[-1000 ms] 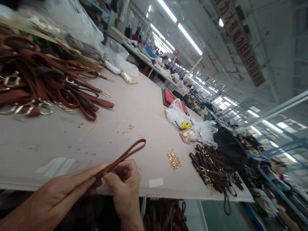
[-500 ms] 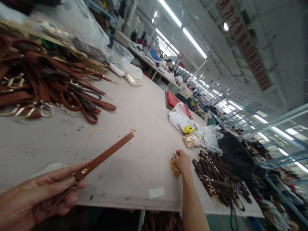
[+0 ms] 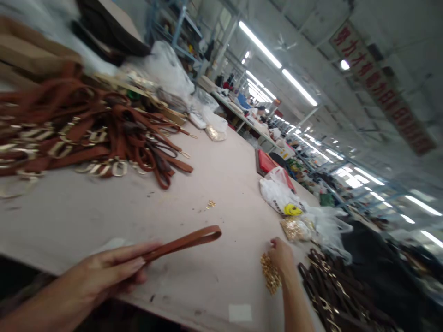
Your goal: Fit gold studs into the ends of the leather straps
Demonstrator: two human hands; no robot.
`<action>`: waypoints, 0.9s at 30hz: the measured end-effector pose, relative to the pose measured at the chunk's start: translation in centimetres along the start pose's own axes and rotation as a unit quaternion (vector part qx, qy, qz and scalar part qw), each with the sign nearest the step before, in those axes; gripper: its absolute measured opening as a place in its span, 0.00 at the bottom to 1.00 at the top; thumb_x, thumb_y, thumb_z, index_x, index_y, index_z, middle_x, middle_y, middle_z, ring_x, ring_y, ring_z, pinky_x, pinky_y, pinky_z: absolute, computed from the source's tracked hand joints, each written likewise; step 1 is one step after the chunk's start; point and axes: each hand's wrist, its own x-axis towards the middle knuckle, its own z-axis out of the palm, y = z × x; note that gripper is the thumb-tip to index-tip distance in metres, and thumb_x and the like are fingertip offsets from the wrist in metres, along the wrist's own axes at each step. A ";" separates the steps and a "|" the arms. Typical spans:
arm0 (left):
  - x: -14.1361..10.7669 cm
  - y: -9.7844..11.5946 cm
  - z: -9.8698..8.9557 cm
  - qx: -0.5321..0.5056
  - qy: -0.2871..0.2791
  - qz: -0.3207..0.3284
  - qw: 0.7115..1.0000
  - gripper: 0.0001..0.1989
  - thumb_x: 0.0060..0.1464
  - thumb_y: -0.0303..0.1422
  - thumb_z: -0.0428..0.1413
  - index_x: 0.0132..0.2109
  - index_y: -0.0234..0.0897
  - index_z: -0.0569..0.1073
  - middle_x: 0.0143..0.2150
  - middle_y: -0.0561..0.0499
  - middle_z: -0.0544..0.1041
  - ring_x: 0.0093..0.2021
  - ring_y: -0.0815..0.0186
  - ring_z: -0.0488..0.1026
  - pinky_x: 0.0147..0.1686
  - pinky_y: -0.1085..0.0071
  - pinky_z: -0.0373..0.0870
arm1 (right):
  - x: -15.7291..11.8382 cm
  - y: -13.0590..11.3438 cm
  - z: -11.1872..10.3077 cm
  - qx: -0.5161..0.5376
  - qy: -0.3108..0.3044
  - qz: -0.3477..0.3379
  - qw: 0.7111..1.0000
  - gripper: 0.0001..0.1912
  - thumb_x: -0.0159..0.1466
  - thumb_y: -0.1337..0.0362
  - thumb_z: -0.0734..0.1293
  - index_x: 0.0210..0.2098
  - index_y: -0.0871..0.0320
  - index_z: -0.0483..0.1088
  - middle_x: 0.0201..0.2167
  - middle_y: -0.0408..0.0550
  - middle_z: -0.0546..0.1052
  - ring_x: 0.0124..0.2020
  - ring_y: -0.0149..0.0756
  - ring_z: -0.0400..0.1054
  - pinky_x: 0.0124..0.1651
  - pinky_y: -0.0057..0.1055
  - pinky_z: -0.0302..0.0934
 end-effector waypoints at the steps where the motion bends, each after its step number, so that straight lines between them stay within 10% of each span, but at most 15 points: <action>1: -0.7 0.7 0.3 -0.019 -0.034 -0.009 0.999 0.28 0.45 0.45 0.63 0.54 0.41 0.77 0.34 0.52 0.81 0.35 0.62 0.75 0.36 0.72 0.71 | -0.1 0.1 -0.2 0.015 -0.004 0.001 1.000 0.14 0.56 0.75 0.62 0.40 0.62 0.75 0.36 0.56 0.81 0.42 0.44 0.75 0.46 0.36 0.64; 6: -2.1 2.3 1.2 -0.040 -0.059 0.006 0.997 0.28 0.48 0.43 0.61 0.55 0.33 0.75 0.29 0.51 0.78 0.32 0.64 0.72 0.38 0.70 0.67 | -3.4 -3.3 -0.1 0.195 -0.022 -0.021 0.980 0.20 0.61 0.58 0.64 0.50 0.60 0.71 0.42 0.52 0.81 0.44 0.43 0.75 0.49 0.37 0.67; 10: -2.3 2.1 1.5 -0.027 -0.096 -0.001 0.995 0.24 0.51 0.42 0.57 0.51 0.32 0.73 0.26 0.53 0.74 0.29 0.66 0.69 0.32 0.73 0.64 | -11.3 -11.0 0.3 0.499 -0.046 -0.045 0.864 0.23 0.53 0.53 0.73 0.45 0.57 0.73 0.40 0.48 0.80 0.42 0.39 0.74 0.47 0.34 0.69; 16: -2.6 2.0 1.8 0.095 -0.095 0.068 0.989 0.15 0.58 0.41 0.51 0.45 0.36 0.73 0.23 0.60 0.63 0.22 0.71 0.58 0.22 0.77 0.53 | -18.6 -20.1 1.1 0.590 -0.119 -0.124 0.789 0.08 0.59 0.60 0.71 0.37 0.56 0.74 0.34 0.43 0.78 0.36 0.31 0.72 0.42 0.27 0.67; 27: -3.6 1.5 2.0 0.228 -0.016 0.185 0.956 0.08 0.54 0.27 0.50 0.35 0.36 0.74 0.27 0.56 0.71 0.28 0.69 0.66 0.28 0.75 0.58 | -21.2 -21.5 0.4 0.505 -0.076 -0.199 0.837 0.05 0.63 0.62 0.67 0.36 0.54 0.75 0.35 0.43 0.80 0.38 0.33 0.73 0.44 0.26 0.65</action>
